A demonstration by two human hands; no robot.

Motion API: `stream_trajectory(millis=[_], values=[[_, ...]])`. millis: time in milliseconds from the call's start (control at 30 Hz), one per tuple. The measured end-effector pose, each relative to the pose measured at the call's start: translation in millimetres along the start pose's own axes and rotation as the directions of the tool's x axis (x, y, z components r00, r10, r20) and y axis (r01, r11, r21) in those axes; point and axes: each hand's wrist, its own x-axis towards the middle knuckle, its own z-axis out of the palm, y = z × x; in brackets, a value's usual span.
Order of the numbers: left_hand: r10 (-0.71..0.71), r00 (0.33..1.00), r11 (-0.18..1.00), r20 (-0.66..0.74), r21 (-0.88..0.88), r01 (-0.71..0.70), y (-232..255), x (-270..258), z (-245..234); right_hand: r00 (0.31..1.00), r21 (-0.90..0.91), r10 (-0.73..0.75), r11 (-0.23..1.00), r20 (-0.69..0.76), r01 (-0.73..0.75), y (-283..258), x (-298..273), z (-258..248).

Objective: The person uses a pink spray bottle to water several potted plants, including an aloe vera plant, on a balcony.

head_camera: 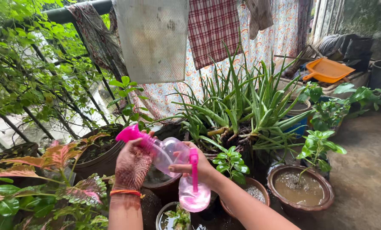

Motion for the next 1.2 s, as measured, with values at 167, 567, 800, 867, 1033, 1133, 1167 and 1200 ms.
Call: stream_trajectory(millis=[167,567,800,867,1033,1133,1167,1200], values=[[0.311,0.926,0.914,-0.215,0.335,-0.23,-20,9,-16,0.998,0.029,0.036,0.999,0.06,-0.038,-5,-10,0],[0.15,0.986,0.988,-0.069,-0.031,-0.152,-36,29,-29,0.992,0.016,0.124,0.992,-0.022,-0.124,-1,-8,-10],[0.404,0.891,0.911,-0.206,0.179,-0.372,-43,31,-60,0.988,0.113,0.142,0.983,0.055,-0.147,-7,-18,-2],[0.132,0.991,0.989,0.022,-0.072,-0.13,-31,28,-52,0.983,0.099,0.182,0.978,0.025,-0.184,-11,-23,-2],[0.338,0.939,0.934,-0.065,0.147,-0.326,-36,18,-36,0.985,0.086,0.16,0.983,0.064,-0.165,-16,-26,-7],[0.474,0.843,0.871,-0.254,0.272,-0.408,-35,25,-57,0.978,0.076,0.173,0.98,0.112,-0.182,-15,-28,-9],[0.52,0.793,0.845,-0.317,0.327,-0.423,-34,31,-64,0.976,0.018,0.193,0.98,0.096,-0.196,-14,-31,-9],[0.519,0.793,0.846,-0.318,0.324,-0.423,-35,39,-69,0.973,-0.041,0.214,0.977,0.082,-0.211,-13,-32,-10]])
